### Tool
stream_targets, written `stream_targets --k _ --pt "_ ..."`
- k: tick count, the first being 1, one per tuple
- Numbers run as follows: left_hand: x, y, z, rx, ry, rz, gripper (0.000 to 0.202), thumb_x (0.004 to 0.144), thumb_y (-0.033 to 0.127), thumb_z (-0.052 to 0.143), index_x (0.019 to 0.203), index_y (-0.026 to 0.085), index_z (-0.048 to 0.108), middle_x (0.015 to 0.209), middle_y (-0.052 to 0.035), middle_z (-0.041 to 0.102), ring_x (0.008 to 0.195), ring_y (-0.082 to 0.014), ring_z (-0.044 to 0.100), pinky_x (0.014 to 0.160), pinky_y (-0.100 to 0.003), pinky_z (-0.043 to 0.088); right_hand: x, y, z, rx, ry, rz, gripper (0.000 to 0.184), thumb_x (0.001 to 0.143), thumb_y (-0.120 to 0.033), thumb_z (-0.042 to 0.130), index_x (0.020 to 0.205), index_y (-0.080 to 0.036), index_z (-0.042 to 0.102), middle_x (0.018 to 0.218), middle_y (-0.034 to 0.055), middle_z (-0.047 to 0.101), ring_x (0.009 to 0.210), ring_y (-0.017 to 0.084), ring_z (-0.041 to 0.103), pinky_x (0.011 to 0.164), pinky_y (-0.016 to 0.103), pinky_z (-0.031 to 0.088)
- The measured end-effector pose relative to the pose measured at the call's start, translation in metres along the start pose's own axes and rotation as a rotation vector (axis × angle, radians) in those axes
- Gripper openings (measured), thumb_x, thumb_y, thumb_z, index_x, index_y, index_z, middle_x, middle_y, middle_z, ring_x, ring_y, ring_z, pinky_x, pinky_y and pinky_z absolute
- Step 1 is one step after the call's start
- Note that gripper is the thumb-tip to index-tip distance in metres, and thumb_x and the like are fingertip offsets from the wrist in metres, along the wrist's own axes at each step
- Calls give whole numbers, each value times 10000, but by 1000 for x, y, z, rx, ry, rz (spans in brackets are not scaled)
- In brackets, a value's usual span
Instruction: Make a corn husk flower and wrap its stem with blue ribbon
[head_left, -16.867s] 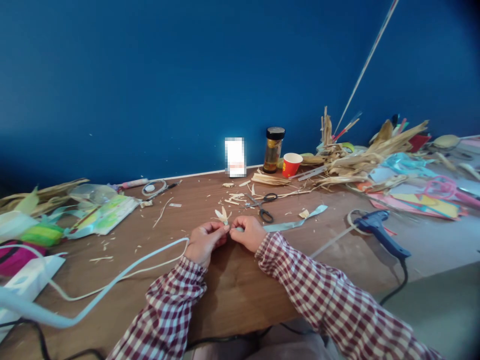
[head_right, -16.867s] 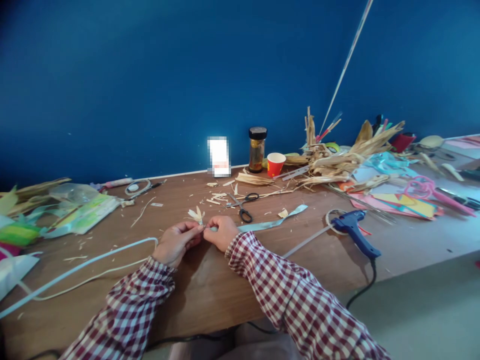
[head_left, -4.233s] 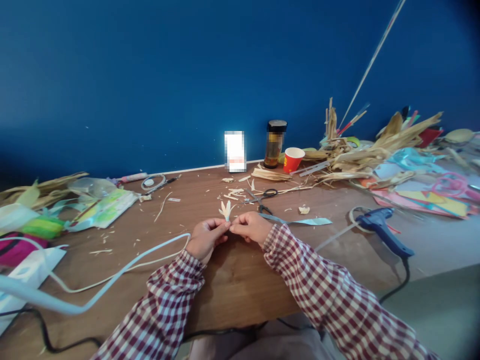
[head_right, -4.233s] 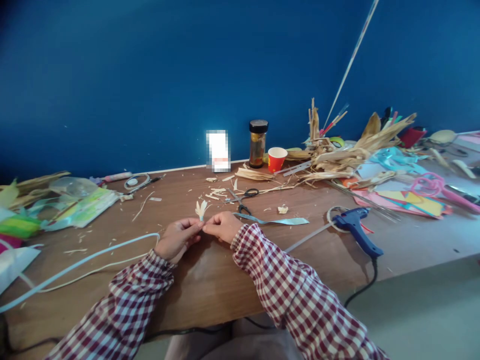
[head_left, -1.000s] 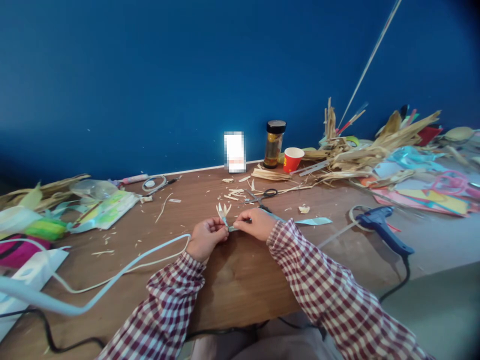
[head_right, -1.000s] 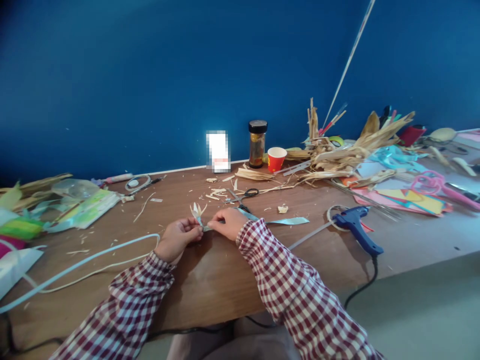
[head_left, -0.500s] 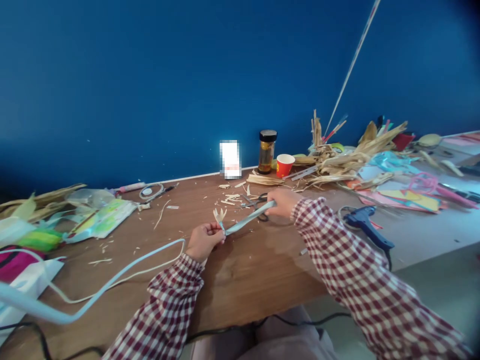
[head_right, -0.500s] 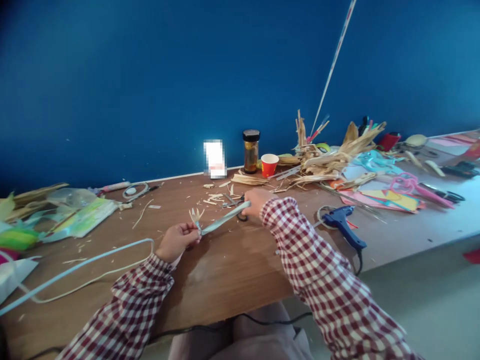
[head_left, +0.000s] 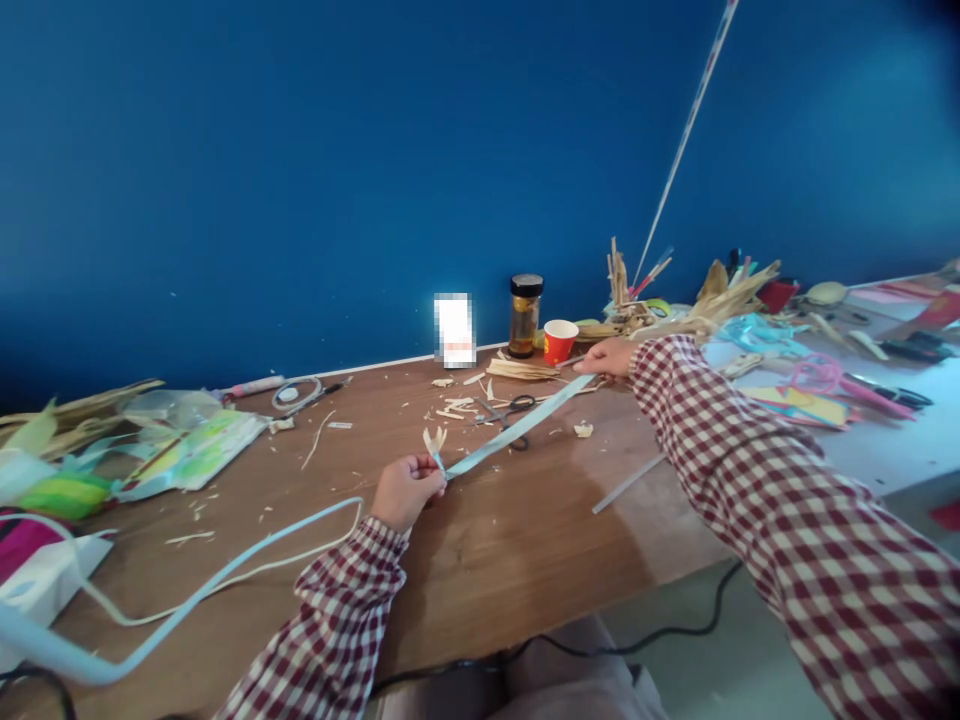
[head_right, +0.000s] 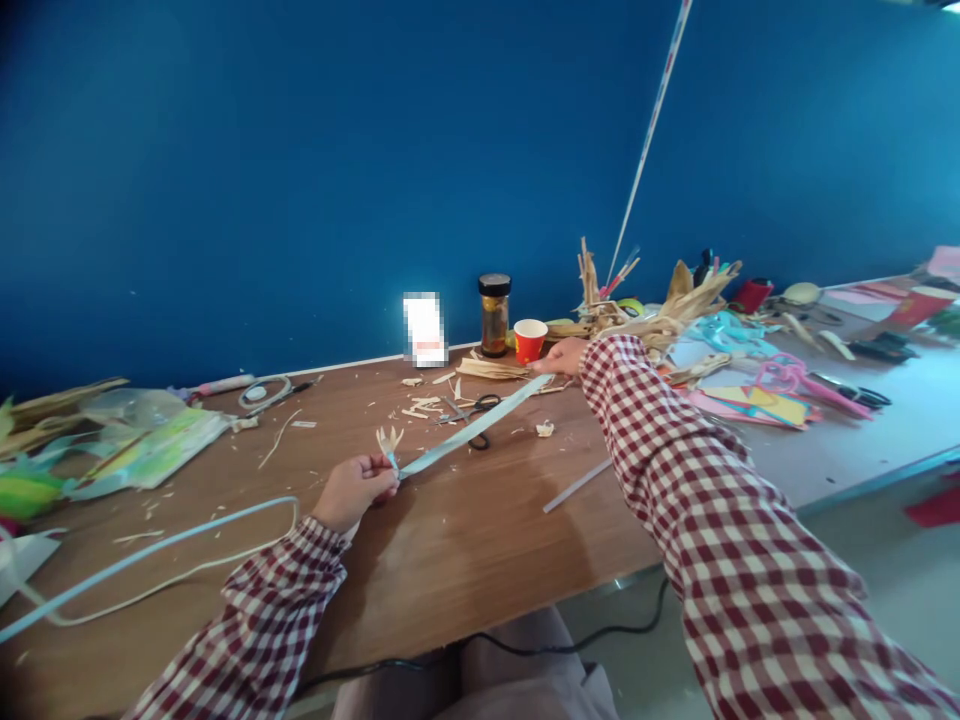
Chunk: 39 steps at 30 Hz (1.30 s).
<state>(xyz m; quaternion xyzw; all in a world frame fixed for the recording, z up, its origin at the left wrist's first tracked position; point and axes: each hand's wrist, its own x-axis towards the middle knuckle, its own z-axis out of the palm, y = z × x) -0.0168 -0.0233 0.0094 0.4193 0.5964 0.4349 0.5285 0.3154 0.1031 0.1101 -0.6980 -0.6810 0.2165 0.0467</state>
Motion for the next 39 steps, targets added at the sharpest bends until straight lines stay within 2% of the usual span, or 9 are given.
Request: stream_targets --k 4,7,9,10,14,17,22,28,39 --pt "3 -2 -1 24 -25 -3 175 509 142 613 665 146 533 418 61 546 370 -57 451 383 -153 323 -6 -8 8 -83 209 20 150 708 -281 635 740 -135 642 680 38 569 648 137 535 596 254 386" --pt "4 -3 -1 33 -24 -7 157 516 147 614 652 147 534 419 59 548 377 -60 458 389 -156 336 -24 -33 34 -100 298 -25 179 779 -250 557 831 -106 649 871 119 563 813 193 544 680 304 386" --pt "3 -3 0 46 -13 -10 148 515 141 616 639 148 536 420 56 550 386 -63 468 399 -160 352 -43 -55 64 -56 317 -142 188 816 -265 510 889 -151 640 911 97 560 822 171 537 709 294 390" --pt "3 -3 0 45 -9 -9 147 511 137 621 632 147 537 424 56 552 393 -66 476 408 -163 363 -53 -67 82 35 348 -339 191 821 -260 504 912 -154 635 921 94 562 815 167 534 722 296 390" --pt "1 -2 1 -6 -9 20 171 499 144 657 636 141 554 465 49 572 435 -73 515 452 -173 406 -81 -106 145 287 191 -612 247 765 -271 576 995 -190 615 886 24 565 621 81 494 654 231 407" --pt "0 -3 0 -41 -22 41 205 494 153 680 664 135 568 496 48 582 448 -72 524 470 -178 422 -79 -120 167 389 65 -624 316 745 -293 590 1036 -172 619 771 10 547 611 90 473 607 223 388" --pt "1 -4 0 -53 -19 12 218 494 142 684 676 136 562 513 45 592 459 -74 534 486 -183 440 -63 -122 175 315 46 -567 217 714 -362 605 826 -194 684 685 0 522 603 103 453 557 221 325" --pt "2 -4 0 -26 -33 17 202 497 115 665 670 138 563 479 51 579 443 -73 528 472 -174 421 -62 -123 176 266 11 -613 278 717 -351 589 963 -246 666 752 11 543 648 118 486 583 222 334" --pt "1 -4 1 16 -22 28 178 503 100 643 655 144 561 473 45 584 442 -85 534 471 -186 419 -65 -131 177 164 -1 -546 175 723 -290 539 747 -189 680 719 33 610 633 131 515 557 224 337"
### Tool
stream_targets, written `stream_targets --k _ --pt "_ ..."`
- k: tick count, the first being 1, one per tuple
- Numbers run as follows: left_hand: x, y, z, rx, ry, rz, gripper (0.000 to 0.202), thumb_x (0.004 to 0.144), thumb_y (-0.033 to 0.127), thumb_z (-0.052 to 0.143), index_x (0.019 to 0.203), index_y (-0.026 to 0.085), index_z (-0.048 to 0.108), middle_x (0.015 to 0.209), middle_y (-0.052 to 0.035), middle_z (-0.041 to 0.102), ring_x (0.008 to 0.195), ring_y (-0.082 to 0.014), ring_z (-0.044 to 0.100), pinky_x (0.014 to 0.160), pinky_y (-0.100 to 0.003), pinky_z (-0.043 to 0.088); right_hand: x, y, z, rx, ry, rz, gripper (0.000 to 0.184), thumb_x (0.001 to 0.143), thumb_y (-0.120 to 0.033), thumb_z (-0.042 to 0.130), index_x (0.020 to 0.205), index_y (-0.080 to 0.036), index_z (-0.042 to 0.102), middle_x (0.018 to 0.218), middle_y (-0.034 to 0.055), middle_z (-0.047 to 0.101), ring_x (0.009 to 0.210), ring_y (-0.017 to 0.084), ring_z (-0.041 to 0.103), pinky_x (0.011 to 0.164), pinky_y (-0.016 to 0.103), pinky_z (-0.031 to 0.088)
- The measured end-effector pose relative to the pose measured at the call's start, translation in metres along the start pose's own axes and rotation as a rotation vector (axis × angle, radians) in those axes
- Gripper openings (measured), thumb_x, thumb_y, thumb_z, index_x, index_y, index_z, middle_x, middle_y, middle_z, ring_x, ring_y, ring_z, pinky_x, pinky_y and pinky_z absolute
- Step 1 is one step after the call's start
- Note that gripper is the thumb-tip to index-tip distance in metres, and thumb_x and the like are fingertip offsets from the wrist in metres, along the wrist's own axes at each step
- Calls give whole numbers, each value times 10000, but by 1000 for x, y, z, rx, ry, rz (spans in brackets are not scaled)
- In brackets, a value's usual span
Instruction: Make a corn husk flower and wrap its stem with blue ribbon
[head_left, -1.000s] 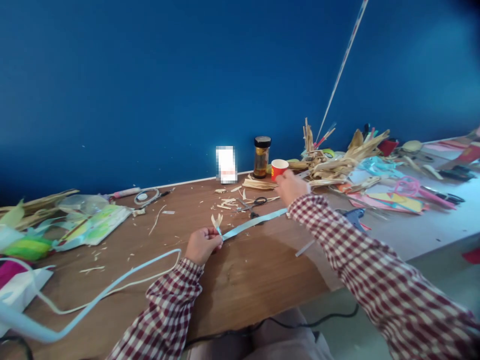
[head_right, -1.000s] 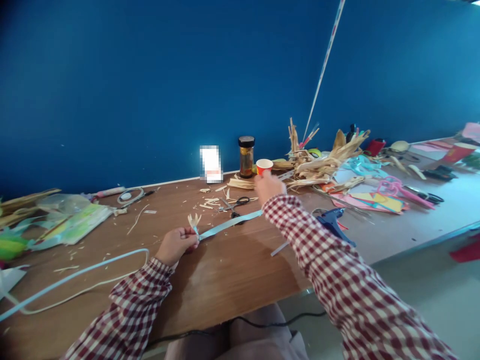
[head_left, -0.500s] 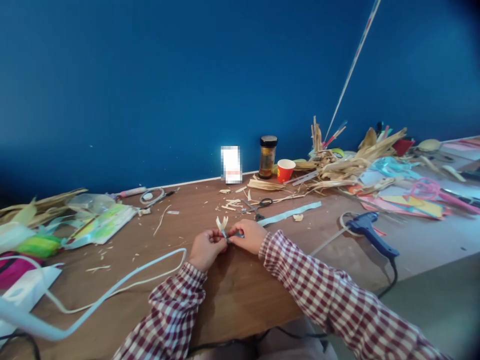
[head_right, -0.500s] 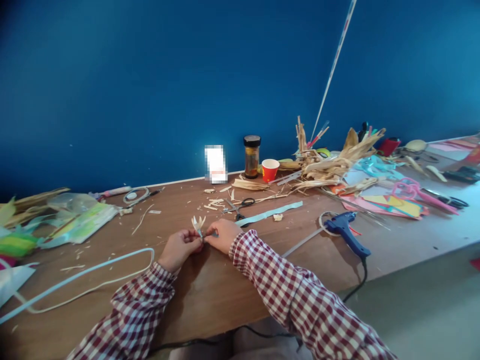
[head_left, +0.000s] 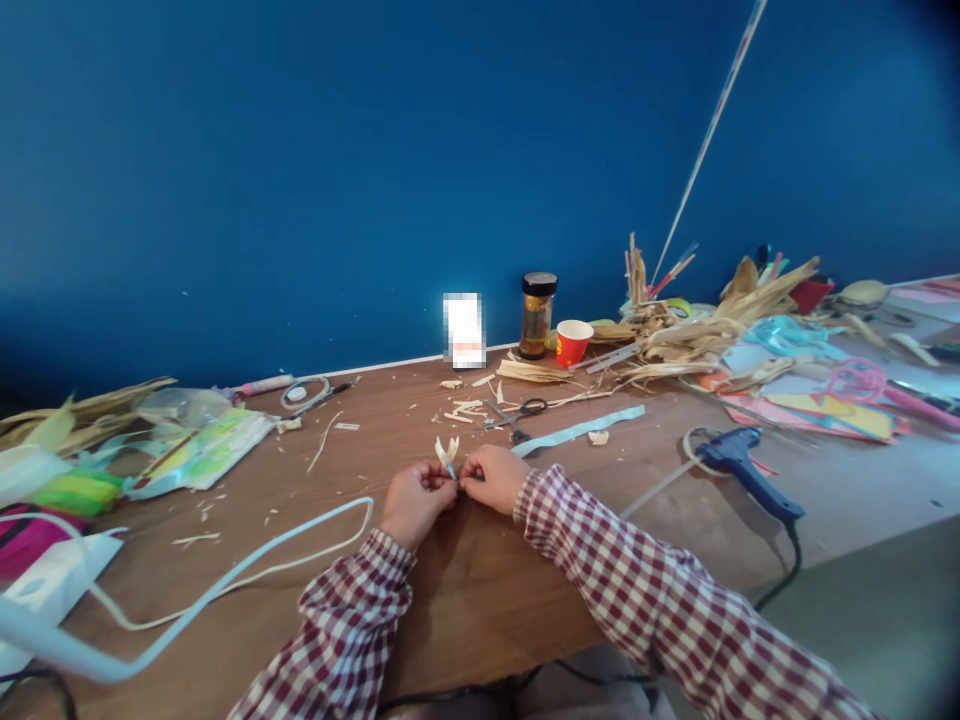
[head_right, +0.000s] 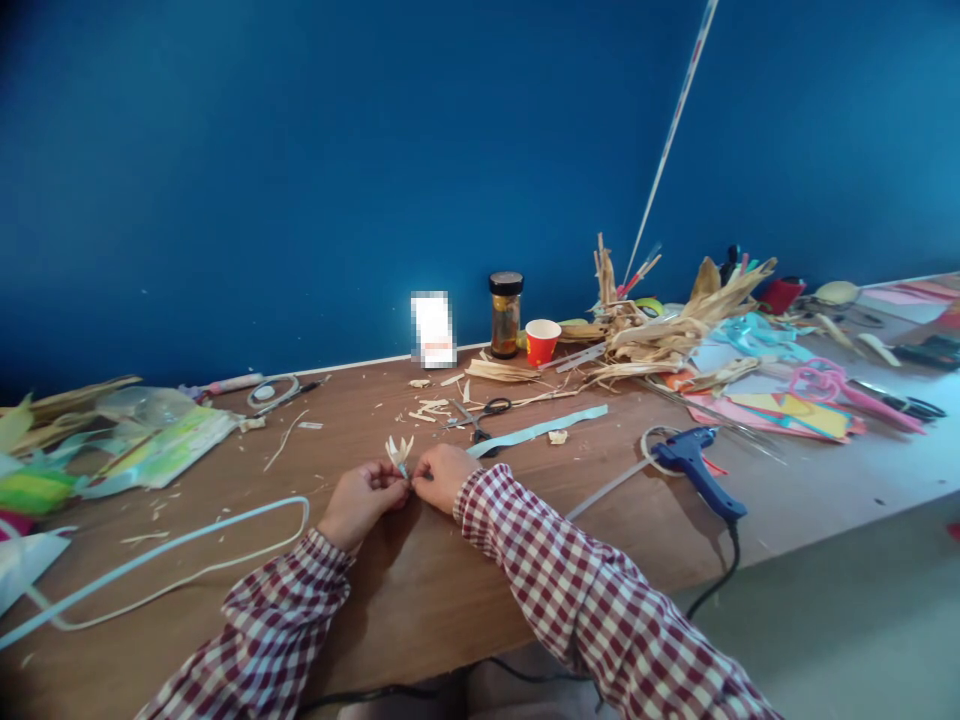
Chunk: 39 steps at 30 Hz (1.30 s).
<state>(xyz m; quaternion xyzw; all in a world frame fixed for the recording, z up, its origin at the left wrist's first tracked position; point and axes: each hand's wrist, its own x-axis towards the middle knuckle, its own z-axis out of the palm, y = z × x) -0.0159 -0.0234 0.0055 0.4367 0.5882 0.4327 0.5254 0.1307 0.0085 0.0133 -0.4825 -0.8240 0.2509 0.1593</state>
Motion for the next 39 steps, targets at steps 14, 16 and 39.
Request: stream_targets --k 14,16,39 --pt "2 -4 0 133 -26 -18 66 610 190 641 645 167 590 475 22 600 445 -109 561 448 -195 435 4 -12 -6 -98 -134 83 131 678 -258 556 621 -204 660 671 38 651 667 171 590 552 241 357" --pt "3 -5 -1 117 -33 -33 88 623 216 643 678 173 589 507 17 612 464 -117 574 470 -208 454 2 -13 -5 -94 -123 103 120 676 -263 554 637 -211 654 702 38 649 676 172 586 557 246 356" --pt "-20 -10 -30 1266 -223 870 356 849 171 348 1125 204 572 1157 -71 595 1065 -192 493 911 -340 410 -3 -2 3 4 33 146 225 658 -231 595 854 -184 496 780 16 545 678 130 501 562 226 316"
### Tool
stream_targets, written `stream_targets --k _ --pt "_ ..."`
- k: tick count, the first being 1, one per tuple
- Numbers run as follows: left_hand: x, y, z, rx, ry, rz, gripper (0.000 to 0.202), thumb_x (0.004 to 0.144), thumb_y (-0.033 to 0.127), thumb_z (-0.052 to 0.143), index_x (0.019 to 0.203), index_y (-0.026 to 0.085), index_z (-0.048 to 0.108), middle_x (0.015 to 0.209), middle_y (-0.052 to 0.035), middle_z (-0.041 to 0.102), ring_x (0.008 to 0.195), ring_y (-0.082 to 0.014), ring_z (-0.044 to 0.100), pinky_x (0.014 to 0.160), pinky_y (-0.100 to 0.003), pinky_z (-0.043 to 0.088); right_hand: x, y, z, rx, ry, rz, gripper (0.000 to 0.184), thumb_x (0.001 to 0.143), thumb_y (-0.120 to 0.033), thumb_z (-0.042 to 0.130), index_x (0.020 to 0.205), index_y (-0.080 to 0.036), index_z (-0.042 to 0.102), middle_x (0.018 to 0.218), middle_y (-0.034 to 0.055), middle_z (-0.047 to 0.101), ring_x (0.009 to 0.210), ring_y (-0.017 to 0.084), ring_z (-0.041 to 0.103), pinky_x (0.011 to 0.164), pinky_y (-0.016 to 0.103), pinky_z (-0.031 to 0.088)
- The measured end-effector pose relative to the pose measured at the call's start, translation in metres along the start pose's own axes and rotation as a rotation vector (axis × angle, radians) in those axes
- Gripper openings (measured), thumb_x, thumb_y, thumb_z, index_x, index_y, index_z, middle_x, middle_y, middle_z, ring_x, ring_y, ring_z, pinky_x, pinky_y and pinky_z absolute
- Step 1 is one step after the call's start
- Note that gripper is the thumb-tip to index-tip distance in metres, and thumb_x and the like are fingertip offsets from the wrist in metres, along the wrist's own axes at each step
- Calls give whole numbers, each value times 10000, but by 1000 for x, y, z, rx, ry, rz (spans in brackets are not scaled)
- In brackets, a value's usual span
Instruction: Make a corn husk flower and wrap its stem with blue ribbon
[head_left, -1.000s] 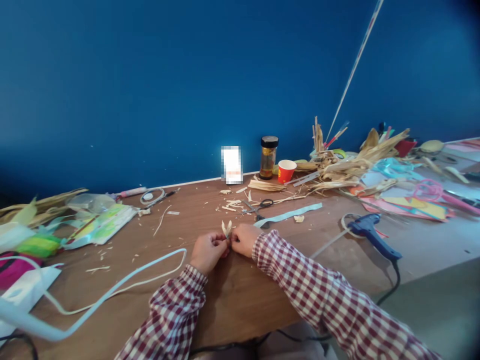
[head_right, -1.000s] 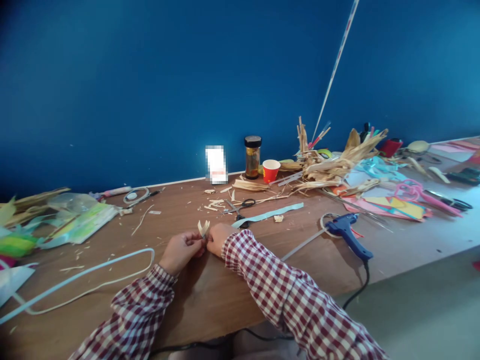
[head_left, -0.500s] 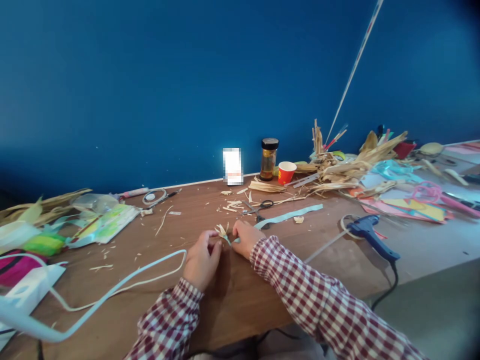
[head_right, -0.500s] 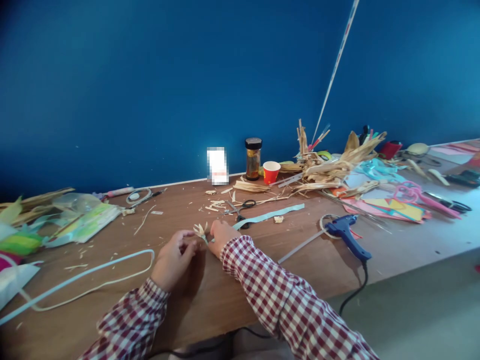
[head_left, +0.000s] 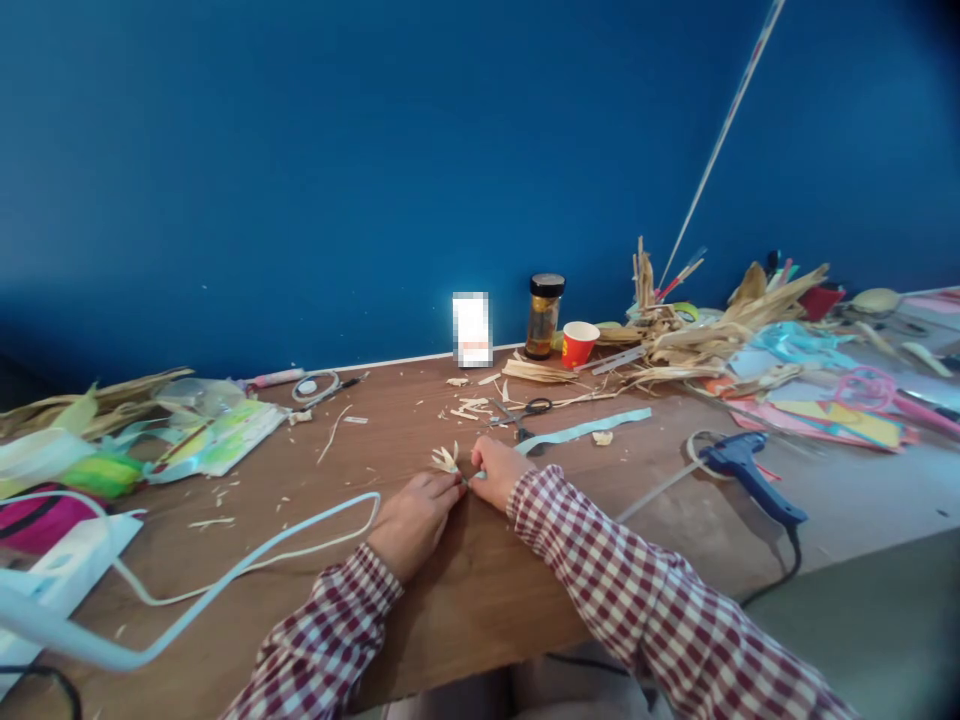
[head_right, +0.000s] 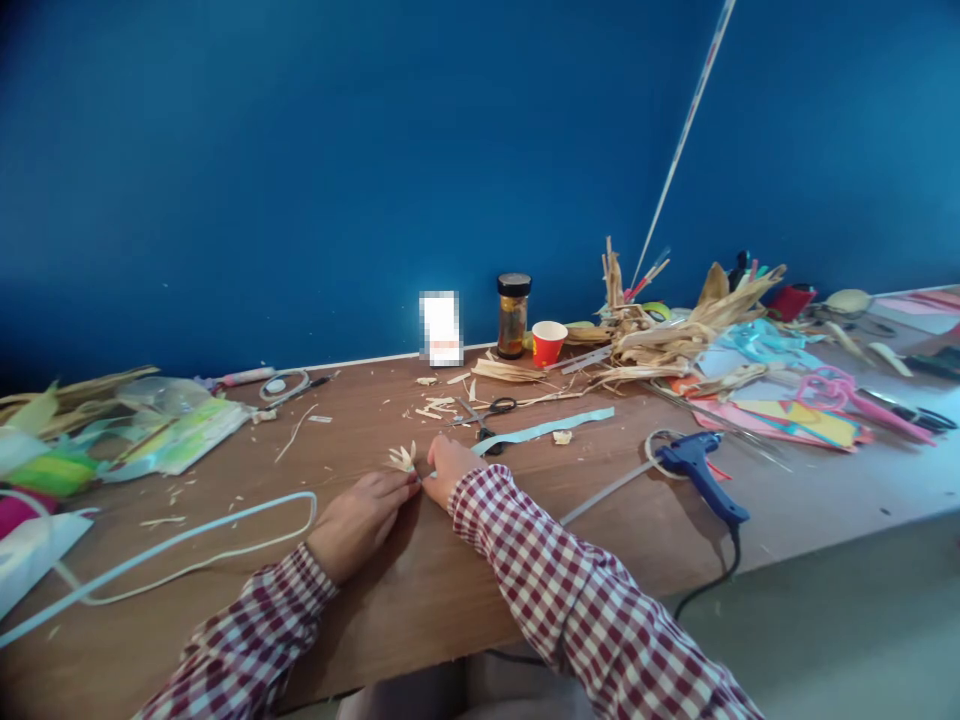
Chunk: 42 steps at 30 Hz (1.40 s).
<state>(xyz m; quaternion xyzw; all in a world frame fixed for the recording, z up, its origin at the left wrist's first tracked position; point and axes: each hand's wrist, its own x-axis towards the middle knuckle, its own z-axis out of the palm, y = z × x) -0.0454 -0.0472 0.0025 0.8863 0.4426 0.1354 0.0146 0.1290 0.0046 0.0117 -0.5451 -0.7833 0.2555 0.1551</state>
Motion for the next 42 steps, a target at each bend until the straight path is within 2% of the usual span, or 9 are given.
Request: stream_targets --k 5,10,15,18,20,24,29,39,42 --pt "1 -4 -1 61 -78 43 367 855 183 351 1179 202 522 1212 -70 556 1089 -197 473 898 -326 409 0 2 1 30 4 -3 223 653 -214 607 848 -184 503 753 3 534 669 124 490 568 225 317" --pt "-1 -3 4 118 -80 44 366 845 157 374 1185 174 508 1232 -87 539 1098 -217 460 880 -345 420 -1 6 -3 162 -11 -11 203 693 -245 602 865 -177 519 756 -3 556 683 122 507 622 236 366" --pt "-2 0 2 155 -83 45 389 841 138 378 1210 196 488 1256 -66 524 1080 -215 463 859 -349 436 -24 22 -33 231 46 -35 164 768 -265 525 891 -157 540 830 29 591 744 126 538 710 255 399" --pt "-1 2 -2 160 -79 41 395 840 128 376 1207 214 491 1241 -57 537 1062 -200 477 845 -334 441 -44 34 -53 200 39 -35 134 802 -263 480 861 -162 548 794 18 599 656 111 535 637 234 404" --pt "-1 4 -3 176 -92 39 393 839 119 376 1202 210 495 1235 -54 542 1031 -193 495 823 -320 449 -55 38 -59 121 48 -70 139 828 -253 448 847 -172 560 775 11 602 649 112 535 631 234 401" --pt "-1 5 -5 212 -107 29 380 841 124 387 1197 200 497 1238 -53 539 996 -185 510 777 -298 466 -63 27 -45 -178 131 -256 180 856 -211 429 913 -219 599 891 25 587 817 144 524 721 260 387" --pt "-2 2 -2 216 -80 50 359 849 165 403 1195 183 497 1244 -58 534 1019 -189 497 790 -298 470 -52 4 -20 -497 136 -465 239 891 -233 394 1006 -260 602 958 53 543 866 176 463 661 266 369" --pt "-3 -2 4 158 -32 54 331 866 172 382 1175 170 500 1232 -69 539 1047 -188 490 838 -320 455 -43 9 -13 -569 111 -490 224 897 -231 393 994 -261 593 917 43 517 841 159 431 625 256 346" --pt "0 -3 3 113 -14 30 308 875 184 365 1145 155 511 1169 -73 578 1016 -179 510 859 -320 440 -42 10 -12 -564 96 -496 224 896 -218 388 983 -258 591 901 41 521 832 161 427 603 252 338"
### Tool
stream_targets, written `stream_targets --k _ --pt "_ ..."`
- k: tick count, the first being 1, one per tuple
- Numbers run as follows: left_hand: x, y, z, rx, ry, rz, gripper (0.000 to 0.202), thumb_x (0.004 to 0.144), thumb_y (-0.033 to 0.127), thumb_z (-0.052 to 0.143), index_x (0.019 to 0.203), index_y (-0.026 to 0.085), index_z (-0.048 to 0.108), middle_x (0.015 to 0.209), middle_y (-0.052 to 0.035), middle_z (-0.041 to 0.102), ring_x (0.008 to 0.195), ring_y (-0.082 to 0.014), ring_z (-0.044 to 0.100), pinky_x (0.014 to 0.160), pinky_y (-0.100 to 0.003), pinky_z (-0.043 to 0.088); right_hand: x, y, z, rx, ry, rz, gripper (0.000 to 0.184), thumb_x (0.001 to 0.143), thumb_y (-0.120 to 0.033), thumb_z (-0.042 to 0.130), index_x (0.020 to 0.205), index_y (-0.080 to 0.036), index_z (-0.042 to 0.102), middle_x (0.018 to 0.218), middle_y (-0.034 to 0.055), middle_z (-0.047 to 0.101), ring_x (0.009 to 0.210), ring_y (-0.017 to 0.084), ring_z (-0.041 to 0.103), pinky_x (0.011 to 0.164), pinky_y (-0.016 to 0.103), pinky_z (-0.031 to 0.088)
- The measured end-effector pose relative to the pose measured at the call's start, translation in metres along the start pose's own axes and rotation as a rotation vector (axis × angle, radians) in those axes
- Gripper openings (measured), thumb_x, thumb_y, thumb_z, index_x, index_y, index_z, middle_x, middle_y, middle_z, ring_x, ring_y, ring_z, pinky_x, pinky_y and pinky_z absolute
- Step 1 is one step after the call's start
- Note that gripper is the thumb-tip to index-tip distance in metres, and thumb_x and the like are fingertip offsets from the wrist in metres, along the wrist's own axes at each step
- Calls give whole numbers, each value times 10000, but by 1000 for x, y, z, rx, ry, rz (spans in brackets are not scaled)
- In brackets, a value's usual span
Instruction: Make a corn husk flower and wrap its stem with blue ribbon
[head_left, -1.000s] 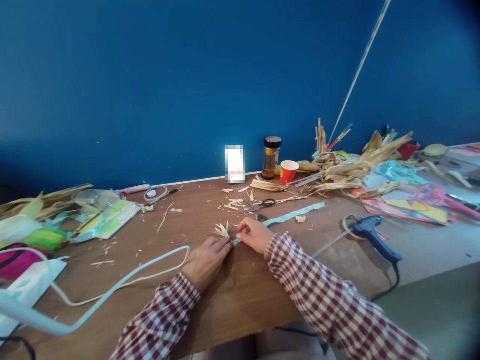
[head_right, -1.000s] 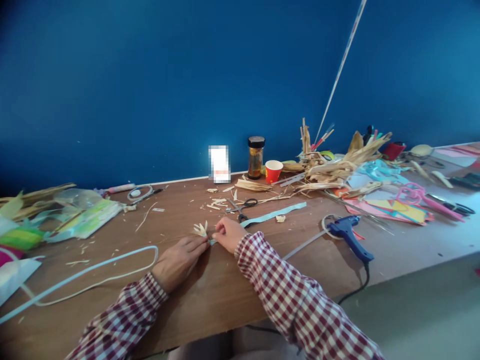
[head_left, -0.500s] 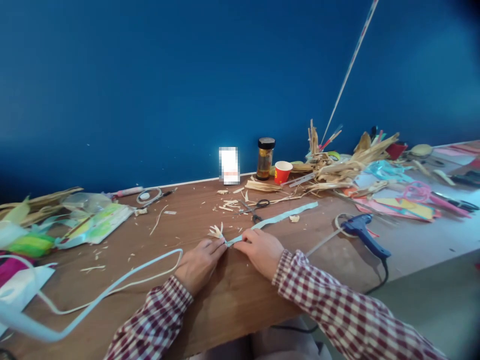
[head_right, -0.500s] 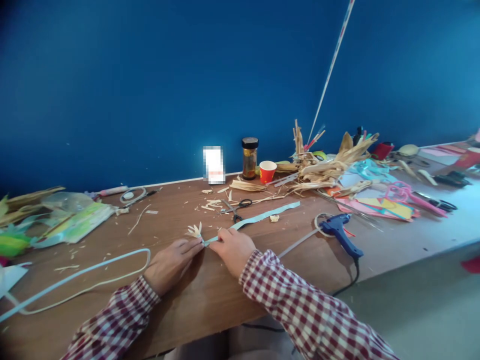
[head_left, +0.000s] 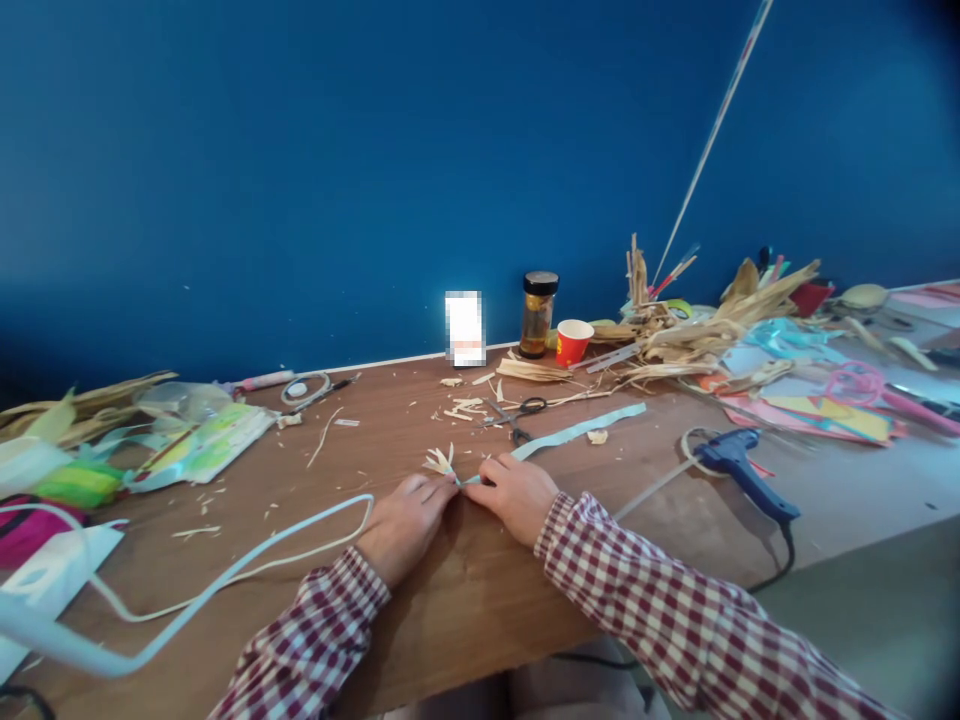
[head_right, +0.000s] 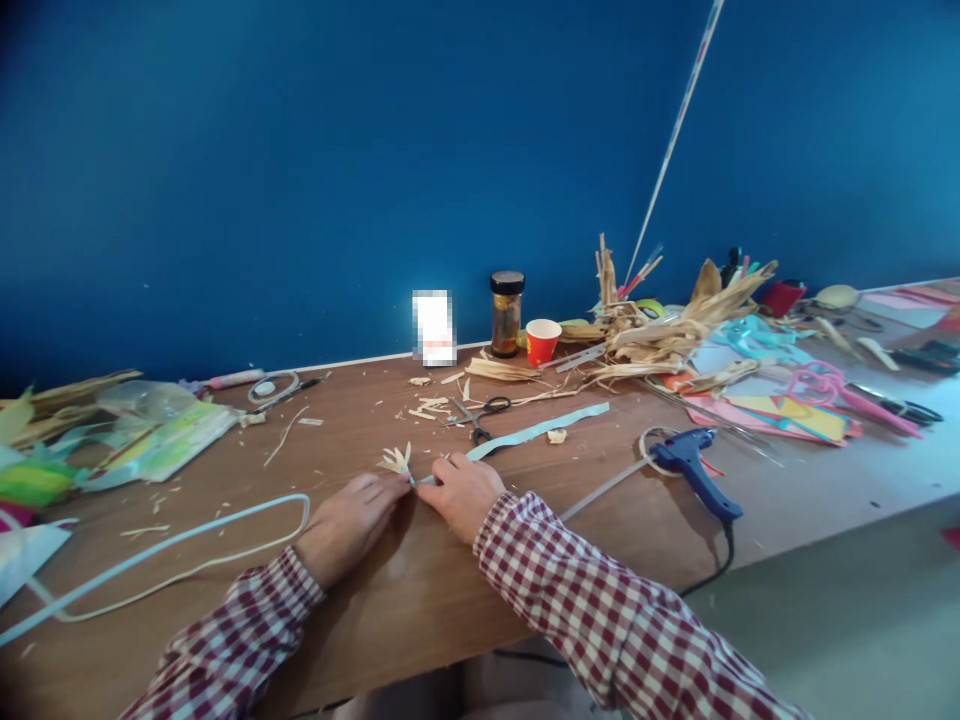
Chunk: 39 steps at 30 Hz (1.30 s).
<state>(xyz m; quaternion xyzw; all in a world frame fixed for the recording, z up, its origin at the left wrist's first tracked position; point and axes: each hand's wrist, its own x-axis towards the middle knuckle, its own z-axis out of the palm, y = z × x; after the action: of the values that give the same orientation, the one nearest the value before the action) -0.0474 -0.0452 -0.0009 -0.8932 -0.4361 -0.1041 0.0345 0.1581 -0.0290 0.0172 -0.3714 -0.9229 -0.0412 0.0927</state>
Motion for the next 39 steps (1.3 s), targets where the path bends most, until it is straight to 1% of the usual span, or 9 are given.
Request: stream_targets --k 7,12,17,20,23,27,30,34,39 --pt "2 -6 1 -59 75 28 310 889 206 328 1105 159 544 1135 -78 596 1021 -167 523 870 -321 441 0 1 0 18 5 -4 243 903 -228 368 1001 -258 588 899 47 519 835 165 423 586 248 335" --pt "0 -7 3 -36 49 71 312 881 192 352 1130 155 536 1169 -78 583 1052 -170 505 890 -329 438 -1 2 4 32 20 9 235 898 -241 380 1001 -274 589 913 39 523 832 167 427 592 246 353" --pt "0 -5 1 -7 48 59 313 873 177 359 1128 167 541 1159 -66 593 1031 -170 517 859 -322 464 -1 7 9 110 29 9 247 885 -219 403 1048 -283 577 941 29 543 864 164 452 674 250 407" --pt "0 -3 -2 4 38 63 322 869 172 358 1136 166 539 1160 -70 593 1015 -177 522 839 -330 476 -9 10 2 201 74 49 332 859 -147 406 1147 -261 527 1005 43 546 899 153 482 743 255 429" --pt "0 -4 -4 -4 31 72 333 860 153 359 1138 172 540 1160 -70 595 1007 -179 524 833 -332 479 -32 18 -16 271 150 98 372 845 -124 382 1183 -221 505 1041 69 545 921 154 505 804 278 436" --pt "-1 -7 1 -32 65 89 339 853 137 351 1121 180 553 1149 -72 600 1011 -174 526 854 -331 462 -84 44 -44 239 211 237 341 837 -170 410 1157 -211 523 1044 77 556 940 184 514 832 332 428" --pt "-1 -11 5 -32 94 102 338 852 146 344 1108 175 563 1156 -73 597 1023 -178 524 867 -333 450 -133 75 -56 118 244 465 264 845 -229 419 1062 -180 560 989 92 575 910 207 524 820 353 414" --pt "-1 -13 7 16 125 120 351 837 150 354 1118 178 562 1144 -60 611 989 -178 546 850 -324 455 -190 117 -58 -100 334 838 241 824 -363 452 933 -174 553 903 85 595 851 227 540 762 354 413" --pt "1 -14 8 17 178 155 338 821 164 366 1069 181 596 1092 -56 642 945 -171 574 826 -301 464 -213 140 -46 -251 146 1027 380 763 -495 502 958 -170 523 908 94 572 828 237 551 680 323 409"
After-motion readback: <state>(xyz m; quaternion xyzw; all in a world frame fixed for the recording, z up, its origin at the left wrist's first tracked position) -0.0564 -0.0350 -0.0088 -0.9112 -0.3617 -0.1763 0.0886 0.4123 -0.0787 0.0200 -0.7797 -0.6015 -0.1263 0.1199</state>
